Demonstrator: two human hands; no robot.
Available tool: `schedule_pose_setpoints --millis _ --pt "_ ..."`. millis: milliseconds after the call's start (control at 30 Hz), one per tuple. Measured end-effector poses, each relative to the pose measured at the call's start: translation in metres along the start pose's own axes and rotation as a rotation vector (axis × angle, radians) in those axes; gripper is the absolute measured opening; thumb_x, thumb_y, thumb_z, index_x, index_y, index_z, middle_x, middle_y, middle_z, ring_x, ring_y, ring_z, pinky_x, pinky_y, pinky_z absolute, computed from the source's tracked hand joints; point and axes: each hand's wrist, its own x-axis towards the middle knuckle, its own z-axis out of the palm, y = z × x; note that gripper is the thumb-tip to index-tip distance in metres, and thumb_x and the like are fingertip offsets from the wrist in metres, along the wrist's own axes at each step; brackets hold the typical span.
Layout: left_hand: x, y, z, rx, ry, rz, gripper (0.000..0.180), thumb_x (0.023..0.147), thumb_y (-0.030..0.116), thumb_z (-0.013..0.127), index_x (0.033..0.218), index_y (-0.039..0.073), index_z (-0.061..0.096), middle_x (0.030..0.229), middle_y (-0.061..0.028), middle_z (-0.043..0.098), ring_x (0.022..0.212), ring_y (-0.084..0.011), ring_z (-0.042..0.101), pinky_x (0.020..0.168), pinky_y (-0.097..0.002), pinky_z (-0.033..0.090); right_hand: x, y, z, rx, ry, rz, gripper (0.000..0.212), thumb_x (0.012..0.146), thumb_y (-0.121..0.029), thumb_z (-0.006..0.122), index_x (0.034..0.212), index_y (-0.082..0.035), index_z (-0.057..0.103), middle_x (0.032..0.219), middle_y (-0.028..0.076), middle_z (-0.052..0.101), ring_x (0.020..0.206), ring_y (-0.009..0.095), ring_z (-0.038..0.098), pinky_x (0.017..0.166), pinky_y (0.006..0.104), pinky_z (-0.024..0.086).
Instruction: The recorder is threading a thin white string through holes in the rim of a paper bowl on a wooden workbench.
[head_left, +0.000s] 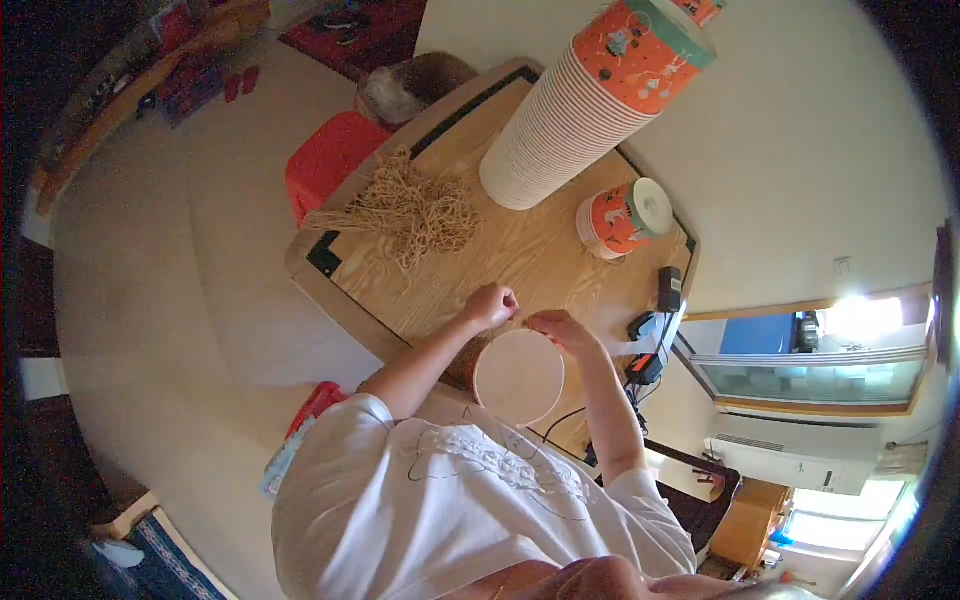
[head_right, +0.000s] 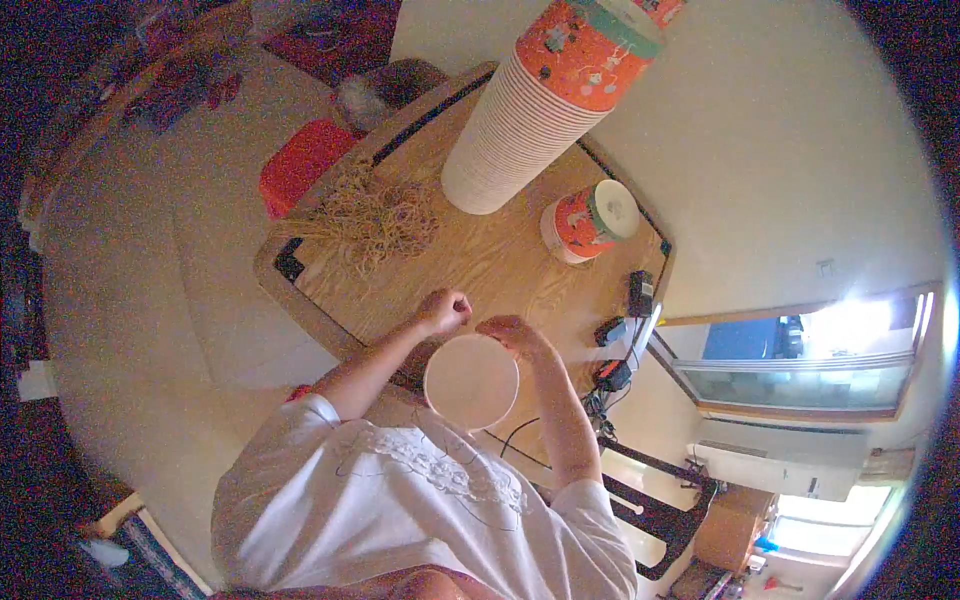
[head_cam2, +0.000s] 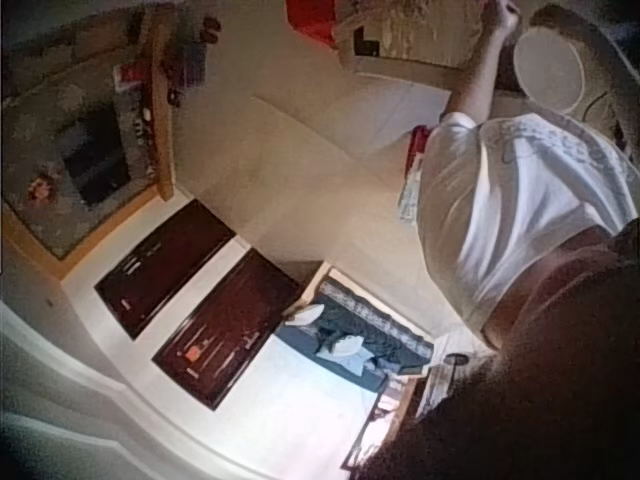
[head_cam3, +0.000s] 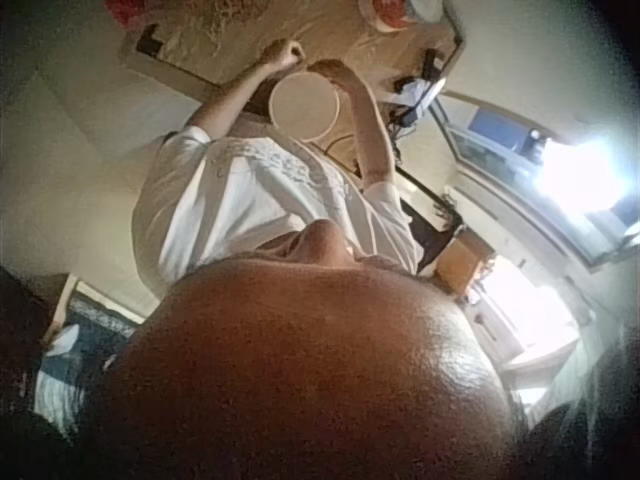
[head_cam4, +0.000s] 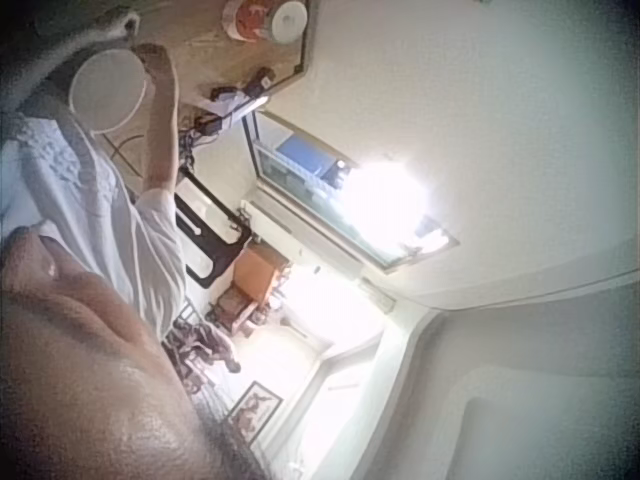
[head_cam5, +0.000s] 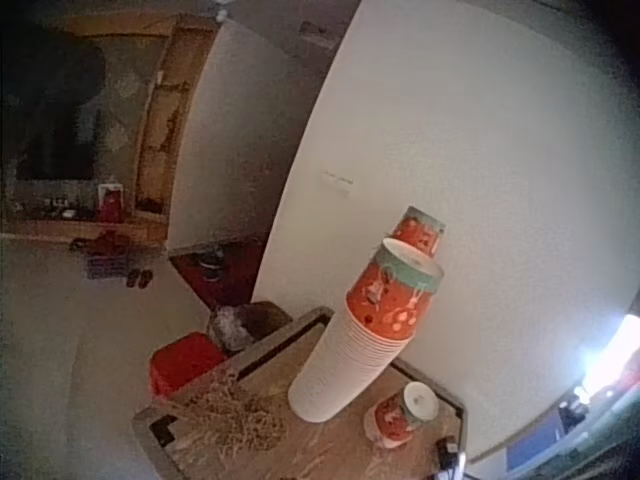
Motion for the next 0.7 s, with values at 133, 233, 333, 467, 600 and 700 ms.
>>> schedule_pose_setpoints --millis 133,233,333,467,600,700 --pt "-0.002 -0.011 -0.002 -0.252 -0.01 -0.014 0.017 0.069 0.019 0.065 0.078 0.006 0.06 0.069 -0.0072 0.064 0.061 -0.0152 0.06 0.057 -0.0294 0.047 -0.027 -0.018 0.022 -0.128 0.403 -0.578 0.008 0.081 -0.009 0.057 0.08 -0.002 0.06 0.078 0.002 0.058 0.072 0.01 0.053 0.065 0.0232 0.044" --pt "-0.004 0.025 -0.012 -0.843 -0.109 -0.194 0.02 0.076 0.016 0.061 0.091 0.005 0.055 0.074 -0.0074 0.064 0.06 -0.0108 0.057 0.055 -0.0244 0.045 -0.027 0.008 0.051 0.14 0.231 -0.608 0.015 0.084 -0.016 0.054 0.086 -0.002 0.057 0.085 0.006 0.058 0.084 0.019 0.057 0.076 0.031 0.046" --pt "-0.012 0.055 -0.027 -0.964 -0.234 -0.137 0.019 0.084 0.015 0.055 0.099 0.004 0.052 0.089 -0.0046 0.06 0.07 -0.0127 0.057 0.065 -0.0234 0.047 -0.046 -0.014 0.095 -0.012 0.331 -0.573 0.013 0.084 -0.01 0.054 0.094 -0.002 0.054 0.091 0.006 0.058 0.088 0.019 0.057 0.078 0.0327 0.047" --pt "-0.014 0.051 -0.016 -1.012 -0.253 -0.08 0.028 0.08 0.017 0.06 0.103 0.003 0.052 0.091 -0.0047 0.058 0.068 -0.0124 0.055 0.063 -0.0243 0.046 -0.081 -0.024 0.087 0.592 -0.093 -0.485 0.025 0.081 -0.013 0.06 0.1 -0.008 0.045 0.087 0.005 0.056 0.082 0.015 0.057 0.067 0.0288 0.05" --pt "-0.044 0.041 -0.025 -0.069 0.093 0.256 0.042 0.07 0.016 0.068 0.106 0.003 0.052 0.091 -0.0096 0.057 0.077 -0.0223 0.059 0.065 -0.0347 0.047 -0.131 -0.044 0.048 0.376 0.162 -0.435 0.023 0.08 -0.011 0.06 0.098 -0.01 0.046 0.079 -0.001 0.051 0.074 0.009 0.054 0.059 0.0249 0.048" --pt "-0.043 0.033 -0.017 0.396 0.171 0.357 0.035 0.069 0.018 0.067 0.1 0.005 0.056 0.083 -0.01 0.06 0.081 -0.0264 0.057 0.073 -0.0378 0.045 -0.129 -0.025 0.028 0.331 0.291 -0.431 0.02 0.08 -0.012 0.059 0.098 -0.011 0.048 0.075 -0.004 0.051 0.068 0.007 0.051 0.052 0.0211 0.04"
